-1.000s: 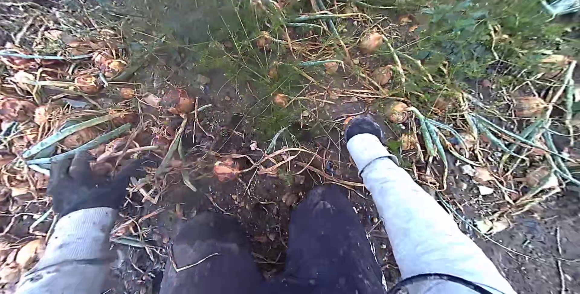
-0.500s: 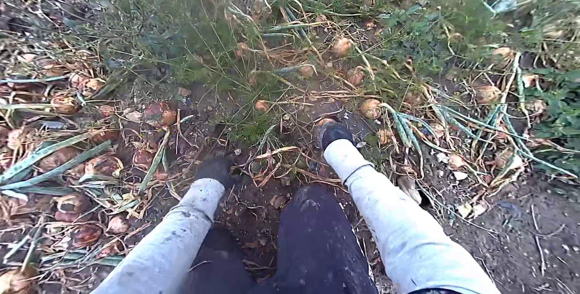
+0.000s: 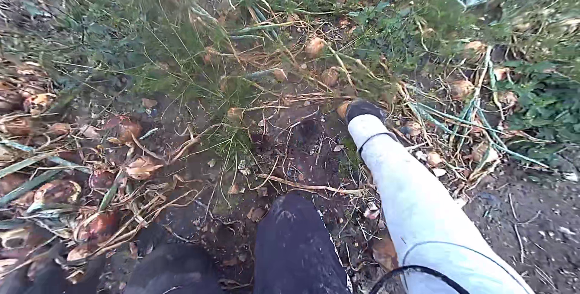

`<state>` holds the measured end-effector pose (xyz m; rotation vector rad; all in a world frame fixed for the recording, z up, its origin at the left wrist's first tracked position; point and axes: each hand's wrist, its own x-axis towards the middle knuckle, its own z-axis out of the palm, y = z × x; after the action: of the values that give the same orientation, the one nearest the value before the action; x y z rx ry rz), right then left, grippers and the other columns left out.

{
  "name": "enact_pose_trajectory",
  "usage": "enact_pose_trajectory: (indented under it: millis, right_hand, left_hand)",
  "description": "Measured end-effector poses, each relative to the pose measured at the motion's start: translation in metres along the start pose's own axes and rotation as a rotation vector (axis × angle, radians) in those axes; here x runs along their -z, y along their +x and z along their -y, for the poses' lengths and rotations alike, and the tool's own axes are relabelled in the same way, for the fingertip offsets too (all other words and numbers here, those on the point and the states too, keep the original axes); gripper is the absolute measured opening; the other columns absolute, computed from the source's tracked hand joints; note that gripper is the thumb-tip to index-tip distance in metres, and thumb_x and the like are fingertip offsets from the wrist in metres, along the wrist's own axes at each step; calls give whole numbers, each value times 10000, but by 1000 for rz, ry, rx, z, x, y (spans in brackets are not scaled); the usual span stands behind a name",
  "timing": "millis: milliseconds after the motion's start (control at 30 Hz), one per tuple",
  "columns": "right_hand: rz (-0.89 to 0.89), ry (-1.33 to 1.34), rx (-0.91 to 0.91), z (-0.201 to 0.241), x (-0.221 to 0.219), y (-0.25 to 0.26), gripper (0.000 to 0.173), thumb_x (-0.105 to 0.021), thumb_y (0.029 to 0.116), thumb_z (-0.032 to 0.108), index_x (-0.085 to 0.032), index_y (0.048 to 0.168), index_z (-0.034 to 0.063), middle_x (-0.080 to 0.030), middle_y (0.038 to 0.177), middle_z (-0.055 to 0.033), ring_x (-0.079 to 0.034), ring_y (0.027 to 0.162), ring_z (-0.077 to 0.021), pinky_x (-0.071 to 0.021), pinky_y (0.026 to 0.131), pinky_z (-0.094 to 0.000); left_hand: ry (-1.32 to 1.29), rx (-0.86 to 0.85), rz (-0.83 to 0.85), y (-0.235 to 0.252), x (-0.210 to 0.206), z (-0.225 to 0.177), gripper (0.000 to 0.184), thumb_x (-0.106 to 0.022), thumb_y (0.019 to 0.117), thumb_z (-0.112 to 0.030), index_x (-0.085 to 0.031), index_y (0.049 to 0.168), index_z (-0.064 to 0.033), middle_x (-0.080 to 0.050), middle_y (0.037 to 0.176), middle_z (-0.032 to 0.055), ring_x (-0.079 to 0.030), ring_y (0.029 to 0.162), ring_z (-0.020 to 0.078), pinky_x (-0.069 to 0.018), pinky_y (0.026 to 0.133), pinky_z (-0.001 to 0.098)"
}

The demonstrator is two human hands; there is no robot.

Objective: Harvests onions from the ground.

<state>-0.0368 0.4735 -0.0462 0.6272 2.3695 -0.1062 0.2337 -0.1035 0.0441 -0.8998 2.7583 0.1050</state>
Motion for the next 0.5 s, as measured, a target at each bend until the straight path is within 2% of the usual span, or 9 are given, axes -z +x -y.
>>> enact_pose_trajectory:
  millis: [67, 100, 167, 267, 300, 333, 367, 433, 500]
  right_hand:
    - [3, 22, 43, 6, -11, 5, 413, -551, 1032, 269, -642, 1270, -56, -613, 1363, -273, -567, 1317, -428, -442, 1067, -640]
    - [-171, 101, 116, 15, -37, 6, 372, -602, 987, 210, -686, 1159, -109, -660, 1254, -312, -616, 1232, -457, -455, 1041, -641]
    - [165, 24, 293, 52, -26, -33, 382, -520, 1063, 151, -596, 1308, -132, -553, 1430, -306, -488, 1398, -430, -351, 1173, -568]
    - [363, 251, 524, 77, -2, -155, 347, -428, 1102, 126, -589, 1365, -35, -600, 1415, -201, -544, 1363, -305, -388, 1166, -484]
    - [212, 480, 707, 58, -16, -168, 330, -456, 1082, 166, -647, 1265, -31, -692, 1226, -216, -665, 1177, -316, -507, 1040, -499]
    - [67, 629, 782, 42, -26, -167, 350, -477, 1076, 209, -647, 1281, -17, -710, 1165, -225, -699, 1097, -336, -548, 974, -527]
    - [-51, 635, 709, 28, -24, -157, 396, -482, 1079, 242, -606, 1374, 10, -694, 1224, -232, -690, 1129, -359, -546, 983, -550]
    - [-212, 415, 317, -5, -17, -114, 483, -494, 1072, 312, -509, 1482, 57, -627, 1357, -238, -635, 1226, -403, -514, 1006, -587]
    - [-87, 204, -1, -42, -31, -61, 493, -504, 1052, 330, -544, 1420, 6, -602, 1388, -262, -585, 1291, -433, -463, 1029, -649]
  left_hand:
    - [7, -200, -69, -21, -13, -23, 756, -708, 902, -462, -519, 1477, -10, -348, 1585, 345, -308, 1496, 514, -266, 1228, 573]
    - [-5, -338, -140, -28, -21, -42, 751, -692, 903, -499, -550, 1446, 0, -389, 1543, 374, -332, 1462, 565, -277, 1216, 597]
    - [-79, -586, -258, -38, -39, -88, 822, -686, 867, -576, -564, 1419, 20, -418, 1500, 408, -348, 1419, 625, -283, 1192, 650]
    - [-246, -874, -370, -48, -51, -184, 1018, -738, 762, -696, -499, 1442, 23, -396, 1488, 434, -343, 1404, 641, -311, 1146, 711]
    - [-248, -957, -386, -48, -55, -214, 1017, -757, 739, -709, -499, 1445, -24, -409, 1488, 412, -356, 1400, 629, -329, 1124, 729]
    - [-216, -1035, -365, -47, -60, -240, 981, -764, 730, -693, -520, 1445, -66, -436, 1485, 381, -369, 1395, 619, -327, 1106, 750]
    - [-149, -1097, -302, -43, -66, -261, 907, -765, 732, -658, -570, 1422, -104, -474, 1479, 349, -385, 1395, 607, -313, 1101, 764]
    - [91, -1053, -30, -35, -79, -282, 816, -814, 736, -598, -613, 1434, -227, -496, 1533, 220, -376, 1461, 493, -223, 1181, 715]
    - [311, -904, 244, -29, -90, -278, 803, -772, 809, -622, -556, 1490, -256, -403, 1623, 138, -287, 1529, 408, -140, 1224, 680]
